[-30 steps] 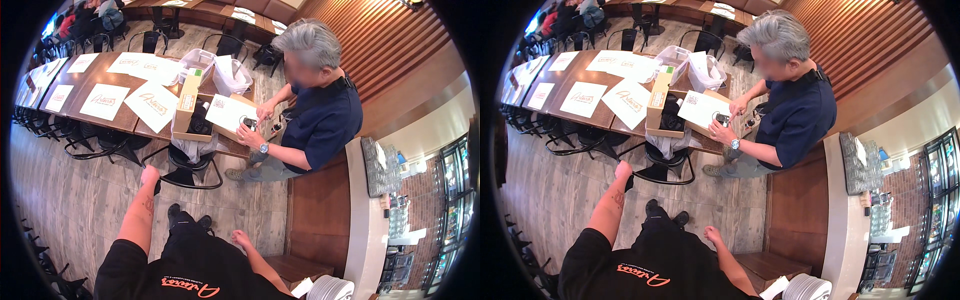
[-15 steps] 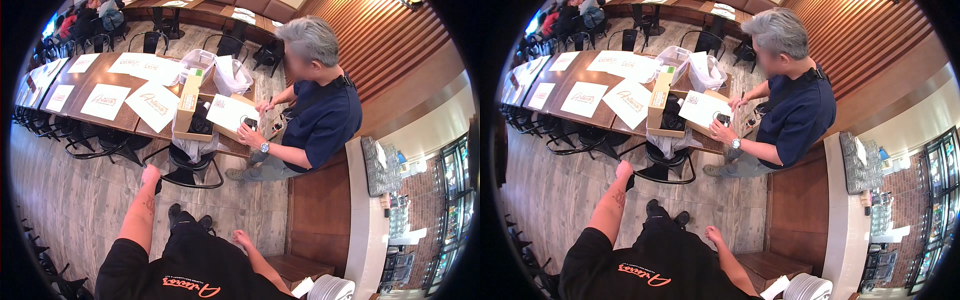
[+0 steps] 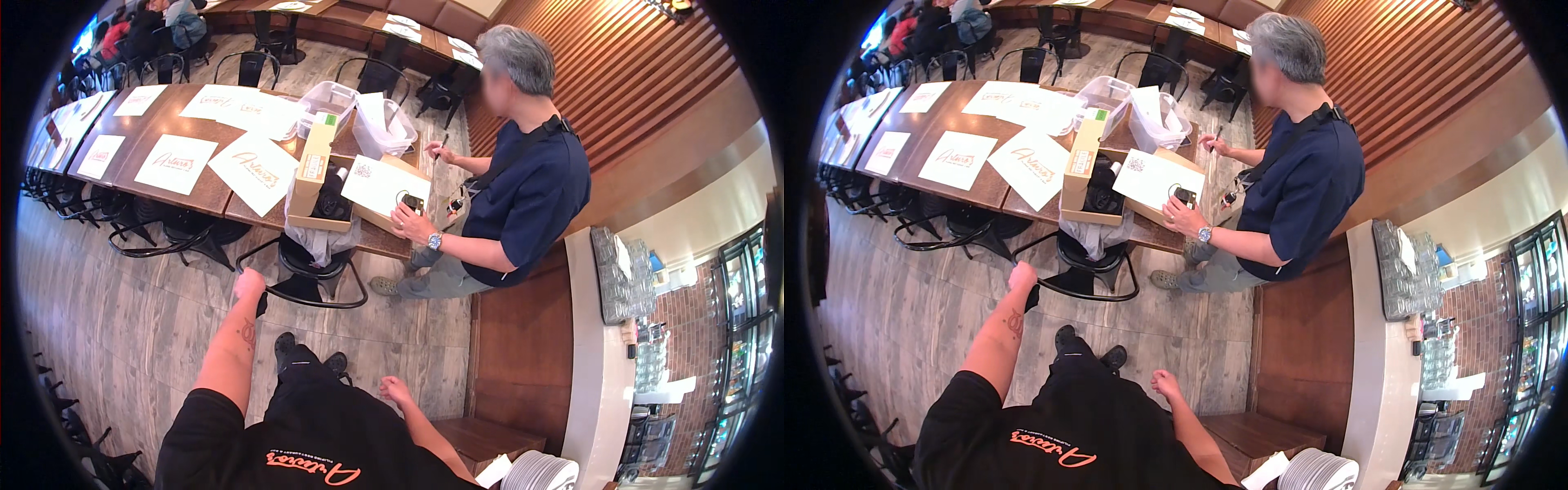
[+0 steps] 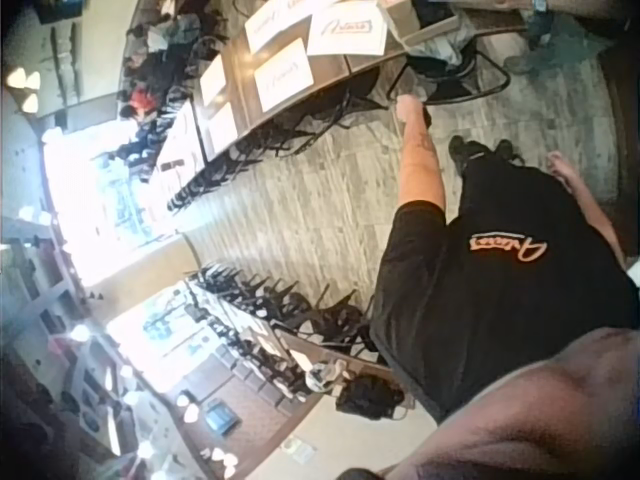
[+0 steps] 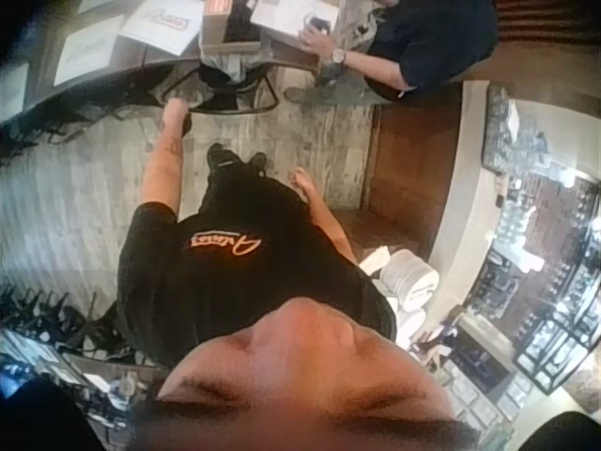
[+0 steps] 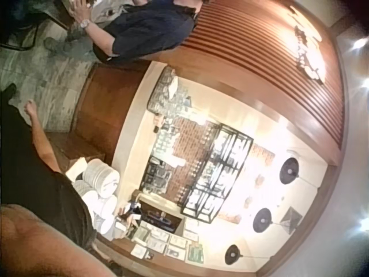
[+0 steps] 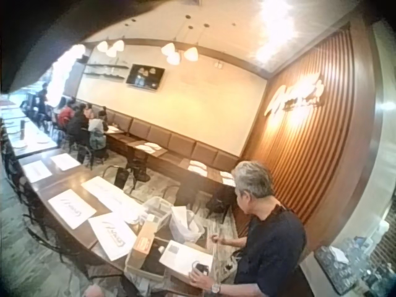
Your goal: The person places items into cardboard boxes and a plastic container on a restaurant table, using a pen to write on labels and papers. They handle a green-capped container and various papers while interacting with another individual.
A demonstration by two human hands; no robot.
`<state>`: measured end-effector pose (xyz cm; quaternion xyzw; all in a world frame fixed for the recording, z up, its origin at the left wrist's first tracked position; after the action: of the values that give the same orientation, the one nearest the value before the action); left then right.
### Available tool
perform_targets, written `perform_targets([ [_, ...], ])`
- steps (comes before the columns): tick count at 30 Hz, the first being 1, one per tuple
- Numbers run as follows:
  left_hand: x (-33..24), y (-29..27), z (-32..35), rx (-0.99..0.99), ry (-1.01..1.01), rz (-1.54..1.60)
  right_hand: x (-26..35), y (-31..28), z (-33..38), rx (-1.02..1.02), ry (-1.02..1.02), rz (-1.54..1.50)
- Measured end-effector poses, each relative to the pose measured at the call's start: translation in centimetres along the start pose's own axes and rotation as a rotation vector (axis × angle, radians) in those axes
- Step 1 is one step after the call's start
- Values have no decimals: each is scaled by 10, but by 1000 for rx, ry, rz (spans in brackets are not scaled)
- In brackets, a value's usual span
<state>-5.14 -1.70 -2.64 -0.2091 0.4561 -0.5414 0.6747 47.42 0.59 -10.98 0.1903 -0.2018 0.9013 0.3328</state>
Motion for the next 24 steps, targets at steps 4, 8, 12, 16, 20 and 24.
perform_targets([
  [4, 1, -3, 2, -13, 3, -5, 6, 2, 1, 11, -4, 40],
  [8, -1, -7, 5, -7, 12, 4, 4, 5, -2, 12, -13, 37],
  [12, 1, -9, 5, 10, 29, -11, 7, 7, 1, 28, -7, 43],
  [16, -3, -9, 9, -7, 46, -6, 3, 9, -2, 25, -11, 24],
  [20, 2, -5, 8, -16, 97, -20, -1, 7, -7, 22, -11, -8],
  [24, -1, -4, 13, -2, 75, -22, -4, 2, -8, -2, -27, -22],
])
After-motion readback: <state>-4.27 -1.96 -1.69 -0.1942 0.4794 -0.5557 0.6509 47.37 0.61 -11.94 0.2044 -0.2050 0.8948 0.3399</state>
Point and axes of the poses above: each hand's wrist, its own z-axis away from the middle knuckle, its own y-axis out of the palm, x = y × z, the point moved 1 cm from there along -z, towards the middle knuckle, and after that the axes turned 9 degrees about z, right-handed, at the moved point
